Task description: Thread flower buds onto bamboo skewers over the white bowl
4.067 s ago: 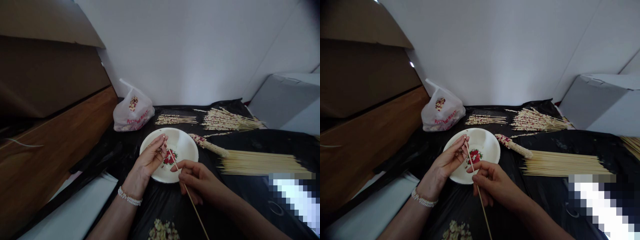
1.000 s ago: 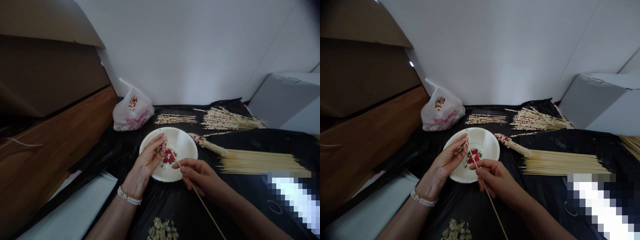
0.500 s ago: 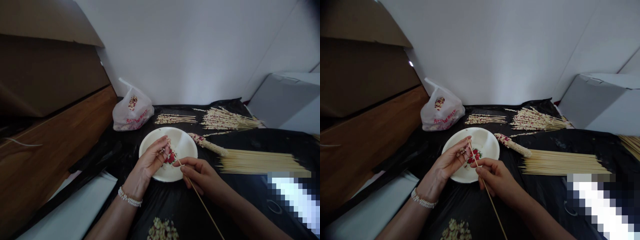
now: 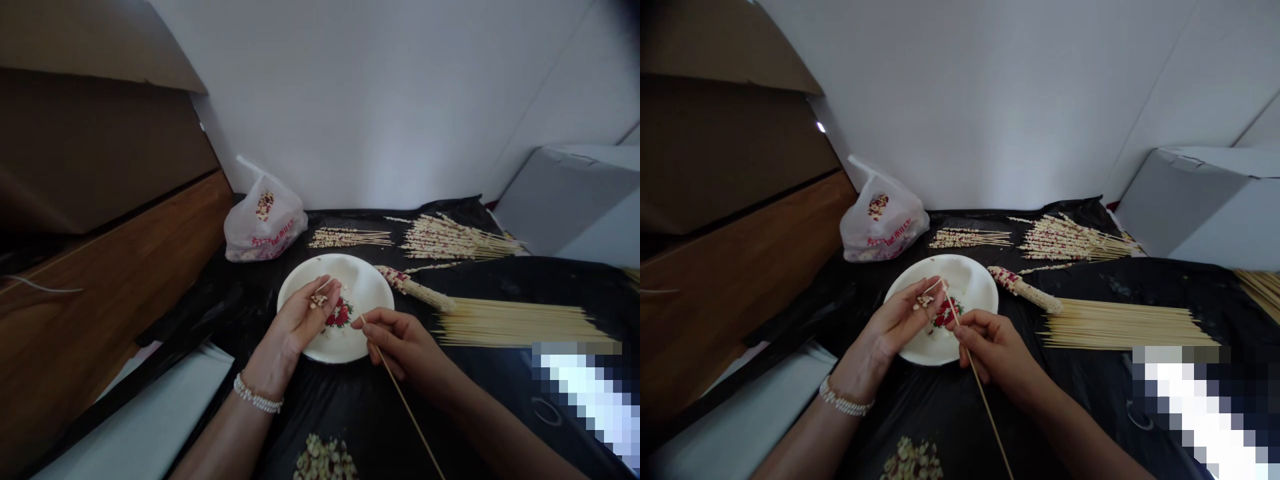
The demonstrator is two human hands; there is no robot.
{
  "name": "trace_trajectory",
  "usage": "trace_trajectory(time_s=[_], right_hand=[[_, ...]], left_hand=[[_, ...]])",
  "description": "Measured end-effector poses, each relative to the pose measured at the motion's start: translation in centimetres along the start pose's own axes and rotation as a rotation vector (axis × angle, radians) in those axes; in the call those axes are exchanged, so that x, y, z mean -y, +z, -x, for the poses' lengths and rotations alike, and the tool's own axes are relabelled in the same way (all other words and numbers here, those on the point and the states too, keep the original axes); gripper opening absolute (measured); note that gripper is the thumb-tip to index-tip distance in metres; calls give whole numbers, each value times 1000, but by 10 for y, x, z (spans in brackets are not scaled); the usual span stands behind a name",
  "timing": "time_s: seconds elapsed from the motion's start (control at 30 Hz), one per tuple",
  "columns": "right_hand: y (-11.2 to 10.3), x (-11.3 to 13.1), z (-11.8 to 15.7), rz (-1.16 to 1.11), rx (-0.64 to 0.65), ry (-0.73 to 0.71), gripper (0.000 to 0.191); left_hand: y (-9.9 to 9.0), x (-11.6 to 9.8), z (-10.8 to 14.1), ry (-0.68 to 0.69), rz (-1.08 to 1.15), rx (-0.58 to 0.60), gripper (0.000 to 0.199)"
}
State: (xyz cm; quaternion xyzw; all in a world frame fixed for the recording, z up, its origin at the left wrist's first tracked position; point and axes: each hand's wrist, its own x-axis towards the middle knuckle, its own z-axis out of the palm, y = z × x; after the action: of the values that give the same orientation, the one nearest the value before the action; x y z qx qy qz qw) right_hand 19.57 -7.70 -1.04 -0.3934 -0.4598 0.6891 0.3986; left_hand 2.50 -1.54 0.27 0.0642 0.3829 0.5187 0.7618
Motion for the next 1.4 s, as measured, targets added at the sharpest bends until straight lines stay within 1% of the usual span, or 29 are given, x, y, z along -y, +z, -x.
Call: trace_trajectory(time_s=[0.03,0.1,0.17,0.27,0.43,0.6,0.7,0.83,0.97,1.17,1.3,1.4], right_hand=[[0,0,0,2,5,5,28],[-1,1,1,3,14,13,28],[-2,0,1,-5,25,16,28],[-3,-2,1,-36,54,16,27],[-4,-5,2,-92,180,29,24],[-1,-5,4,-121,321,86,24],[0,-7,5,-139,370,96,24],[-2,-10,3,-191,407,72,25],[-5,-11,4,-168,426,118,25],[-3,-8,5,-155,406,133,25],[-4,-9,4,-178,430,119,23],[-4,-11,4,-167,434,126,25]], left_hand=[[-1,-2,-1,-4,15,-37,21],[-2,-4,-1,3,29,-73,36],[-1,-4,2,12,38,-56,49],[1,-3,5,6,51,-18,54],[6,-2,5,18,85,-13,45],[12,-4,8,14,161,-51,36],[12,-4,11,5,175,-52,32],[6,-5,9,42,138,-17,26],[0,-6,5,16,94,43,21],[2,-5,4,52,9,37,25],[3,-3,5,104,10,58,21],[2,-3,5,117,10,51,20]])
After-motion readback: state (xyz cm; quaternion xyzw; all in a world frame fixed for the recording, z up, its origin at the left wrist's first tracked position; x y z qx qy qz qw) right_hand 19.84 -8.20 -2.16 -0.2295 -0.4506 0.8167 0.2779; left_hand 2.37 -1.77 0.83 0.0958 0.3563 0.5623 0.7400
